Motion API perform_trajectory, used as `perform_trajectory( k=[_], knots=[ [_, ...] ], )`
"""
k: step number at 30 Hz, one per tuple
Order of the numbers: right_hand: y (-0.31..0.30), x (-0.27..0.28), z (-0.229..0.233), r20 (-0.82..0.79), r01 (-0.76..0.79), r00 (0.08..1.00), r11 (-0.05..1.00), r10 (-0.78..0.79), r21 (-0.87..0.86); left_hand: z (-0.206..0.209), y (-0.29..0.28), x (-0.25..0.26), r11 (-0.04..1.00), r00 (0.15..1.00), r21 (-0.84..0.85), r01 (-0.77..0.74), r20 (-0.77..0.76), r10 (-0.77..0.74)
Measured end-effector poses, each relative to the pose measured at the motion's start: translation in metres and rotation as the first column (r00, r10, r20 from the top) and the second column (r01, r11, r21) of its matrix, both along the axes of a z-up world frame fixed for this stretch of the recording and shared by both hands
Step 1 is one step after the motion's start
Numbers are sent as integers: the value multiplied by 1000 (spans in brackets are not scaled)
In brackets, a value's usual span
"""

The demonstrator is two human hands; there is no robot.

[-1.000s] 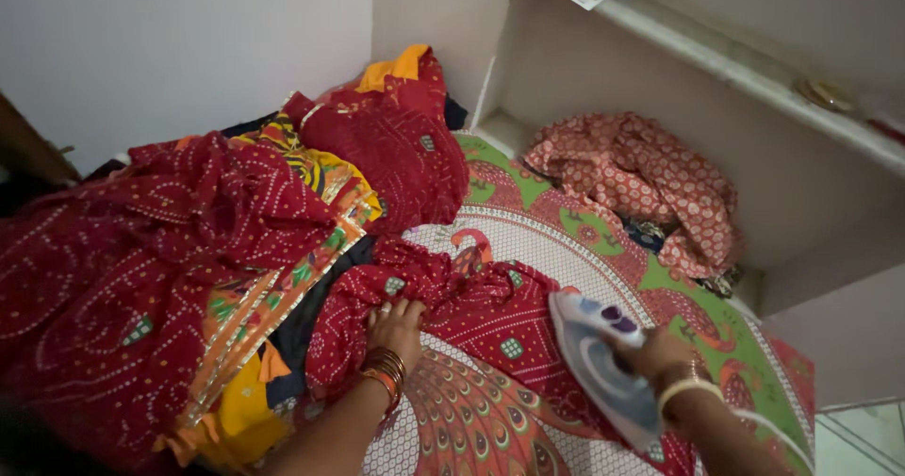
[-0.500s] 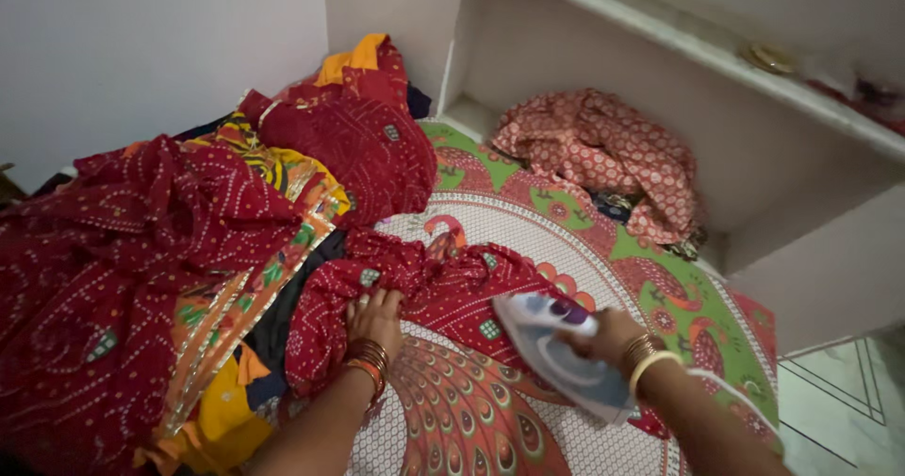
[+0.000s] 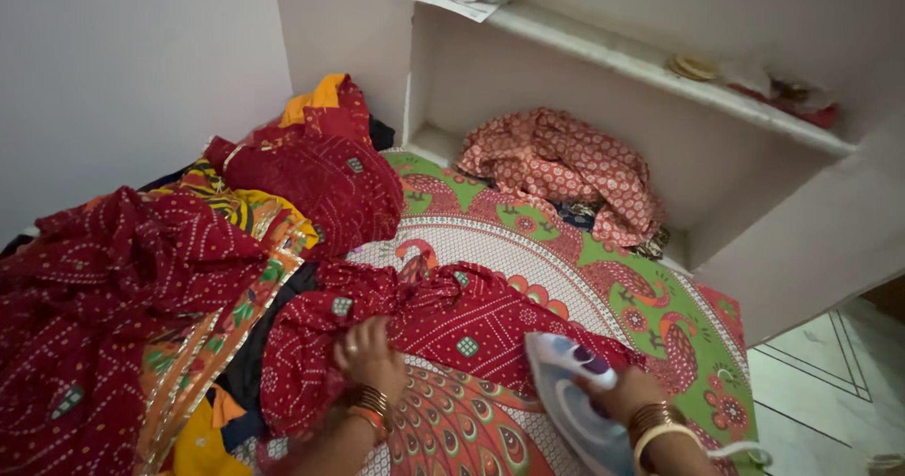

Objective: The person irons a red patterned garment on a bed using a handheld electric iron. They repeatedly smooth the fabric with their hands, adjust the garment's position, and move the iron across different sections to remove wrinkles.

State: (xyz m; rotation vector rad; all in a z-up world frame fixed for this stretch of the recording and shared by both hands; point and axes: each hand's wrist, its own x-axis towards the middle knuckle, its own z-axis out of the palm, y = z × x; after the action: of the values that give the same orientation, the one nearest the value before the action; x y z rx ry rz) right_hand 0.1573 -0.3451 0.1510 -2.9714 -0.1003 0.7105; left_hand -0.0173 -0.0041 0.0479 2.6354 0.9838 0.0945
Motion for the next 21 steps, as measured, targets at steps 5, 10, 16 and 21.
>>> perform_trajectory(
  k=[5,10,16,21],
  knots=[
    [-9,56,-12,64,122,991,992,-119,-42,18,-70,45,918,917,-63,392,-53,-396],
    [-5,94,-26,194,104,974,991,-119,82,18,-112,102,720,718,-64,691,-57,-693],
    [2,129,-32,144,117,981,990,-128,82,34,-117,119,711,686,-127,691,-193,-701],
    [4,155,-44,218,78,970,986,-110,150,31,-114,117,723,710,-89,685,-142,-690]
  ],
)
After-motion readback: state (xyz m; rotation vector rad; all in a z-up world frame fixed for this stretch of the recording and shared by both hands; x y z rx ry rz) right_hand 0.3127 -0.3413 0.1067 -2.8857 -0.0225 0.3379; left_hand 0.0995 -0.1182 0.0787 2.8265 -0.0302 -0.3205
